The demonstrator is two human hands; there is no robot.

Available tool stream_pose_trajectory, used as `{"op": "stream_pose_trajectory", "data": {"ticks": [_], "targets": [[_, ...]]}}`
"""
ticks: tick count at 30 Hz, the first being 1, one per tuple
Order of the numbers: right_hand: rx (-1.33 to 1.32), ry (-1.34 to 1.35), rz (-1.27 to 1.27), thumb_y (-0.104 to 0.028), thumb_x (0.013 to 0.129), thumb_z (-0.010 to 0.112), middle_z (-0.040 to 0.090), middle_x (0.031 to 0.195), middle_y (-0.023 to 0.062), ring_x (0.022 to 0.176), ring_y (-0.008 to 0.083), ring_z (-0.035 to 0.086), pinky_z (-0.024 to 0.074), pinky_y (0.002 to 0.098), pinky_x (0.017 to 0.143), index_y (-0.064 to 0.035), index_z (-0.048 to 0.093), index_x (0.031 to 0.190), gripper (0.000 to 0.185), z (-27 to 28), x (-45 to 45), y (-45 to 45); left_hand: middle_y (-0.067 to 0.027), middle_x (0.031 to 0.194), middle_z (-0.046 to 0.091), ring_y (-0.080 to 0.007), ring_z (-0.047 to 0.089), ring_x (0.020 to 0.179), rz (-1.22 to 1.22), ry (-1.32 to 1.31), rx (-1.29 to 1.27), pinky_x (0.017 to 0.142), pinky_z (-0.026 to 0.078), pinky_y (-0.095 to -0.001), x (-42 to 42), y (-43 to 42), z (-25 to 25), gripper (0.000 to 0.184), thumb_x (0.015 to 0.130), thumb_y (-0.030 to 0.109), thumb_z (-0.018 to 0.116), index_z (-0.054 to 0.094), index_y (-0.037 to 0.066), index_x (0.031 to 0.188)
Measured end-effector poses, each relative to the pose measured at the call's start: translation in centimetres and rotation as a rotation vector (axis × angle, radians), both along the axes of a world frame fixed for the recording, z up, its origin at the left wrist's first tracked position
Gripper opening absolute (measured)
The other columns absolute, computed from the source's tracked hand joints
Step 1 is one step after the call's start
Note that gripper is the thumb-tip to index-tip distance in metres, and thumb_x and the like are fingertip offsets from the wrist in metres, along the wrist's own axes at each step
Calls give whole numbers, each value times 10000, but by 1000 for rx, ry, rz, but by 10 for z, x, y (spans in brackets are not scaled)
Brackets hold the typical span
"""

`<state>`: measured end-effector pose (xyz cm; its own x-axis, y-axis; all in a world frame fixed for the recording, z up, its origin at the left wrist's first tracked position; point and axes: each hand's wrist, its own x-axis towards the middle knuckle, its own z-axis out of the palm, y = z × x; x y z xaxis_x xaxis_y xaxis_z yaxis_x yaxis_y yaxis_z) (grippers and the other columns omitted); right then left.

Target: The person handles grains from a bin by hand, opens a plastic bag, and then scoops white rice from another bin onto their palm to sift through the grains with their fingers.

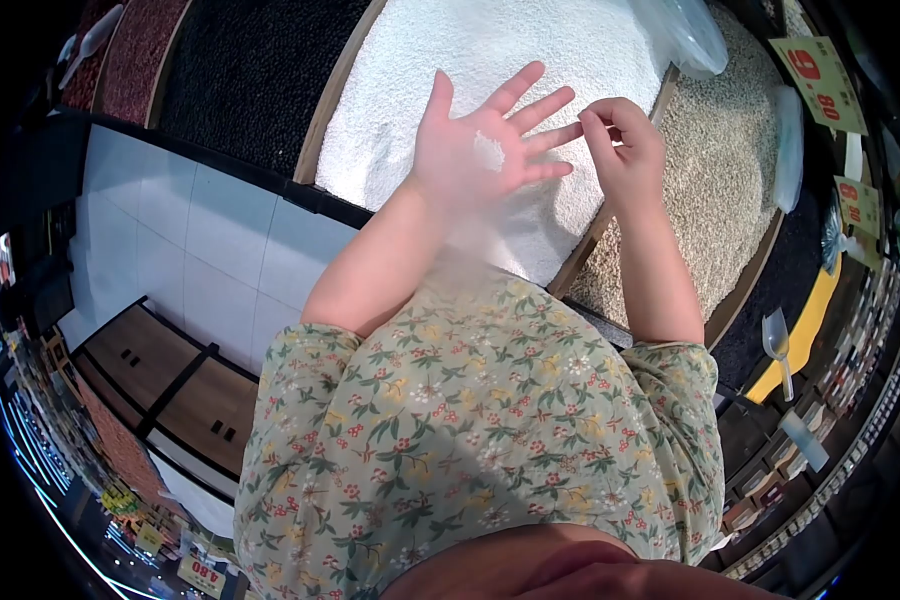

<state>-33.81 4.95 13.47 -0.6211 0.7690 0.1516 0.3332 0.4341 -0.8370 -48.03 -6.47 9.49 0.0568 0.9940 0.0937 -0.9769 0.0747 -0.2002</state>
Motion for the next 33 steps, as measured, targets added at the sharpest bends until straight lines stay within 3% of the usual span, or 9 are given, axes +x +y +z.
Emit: {"op": "stream_pose_trajectory", "data": {"ticks": [4, 13, 18, 24, 30, 32, 33], "targets": [[269, 78, 62, -40, 743, 664, 633, 807, 52, 710, 123, 601, 454, 223, 536, -42, 657, 827, 85, 16, 2, -4, -216, 1500, 67, -443, 124, 1353, 44, 118, -104, 1047, 135, -640, 2, 0, 9, 844, 826, 720, 284, 194, 161, 1451], [-141, 0, 264, -29, 711, 674, 620, 759, 48, 627, 101, 569, 440, 223, 530, -25, 655, 814, 104, 19, -5, -21, -254, 1481, 113, -411, 183, 1352, 66, 140, -127, 1096, 164, -519, 4, -1, 13, 877, 842, 718, 223, 152, 92, 1452], [-120, 42, 266, -31, 722, 665, 623, 781, 58, 655, 105, 580, 455, 226, 548, -15, 651, 809, 89, 19, -7, -22, -252, 1480, 120, -392, 191, 1356, 62, 124, -121, 1095, 178, -512, 5, -3, 13, 890, 845, 722, 186, 141, 71, 1450], [-194, 105, 320, 17, 710, 654, 622, 828, 64, 696, 105, 593, 462, 208, 547, 5, 638, 782, 75, 16, -11, -19, -248, 1445, 228, -371, 268, 1326, 8, -137, -69, 1082, 229, -497, 6, -4, 7, 897, 843, 727, 177, 170, 61, 1445], [-342, 133, 299, 44, 698, 647, 607, 812, 62, 695, 108, 592, 470, 217, 553, 8, 625, 774, 86, 12, -12, -20, -237, 1415, 295, -361, 313, 1296, -12, -67, -58, 1067, 254, -488, 8, -4, 10, 883, 854, 715, 190, 183, 56, 1442], [-394, 142, 271, 35, 705, 647, 603, 800, 60, 688, 107, 588, 471, 225, 559, 5, 625, 778, 82, 14, -12, -21, -223, 1300, 416, -310, 341, 1271, -12, 126, -142, 1091, 229, -422, 8, -3, 17, 887, 848, 715, 52, 183, 72, 1444], [-296, 83, 304, 24, 710, 651, 599, 791, 61, 676, 126, 592, 476, 245, 564, -9, 632, 791, 90, 15, -12, -20, -223, 1300, 416, -310, 341, 1271, -12, 125, -143, 1091, 229, -422, 8, -4, 15, 887, 848, 715, 52, 183, 72, 1444]]}}
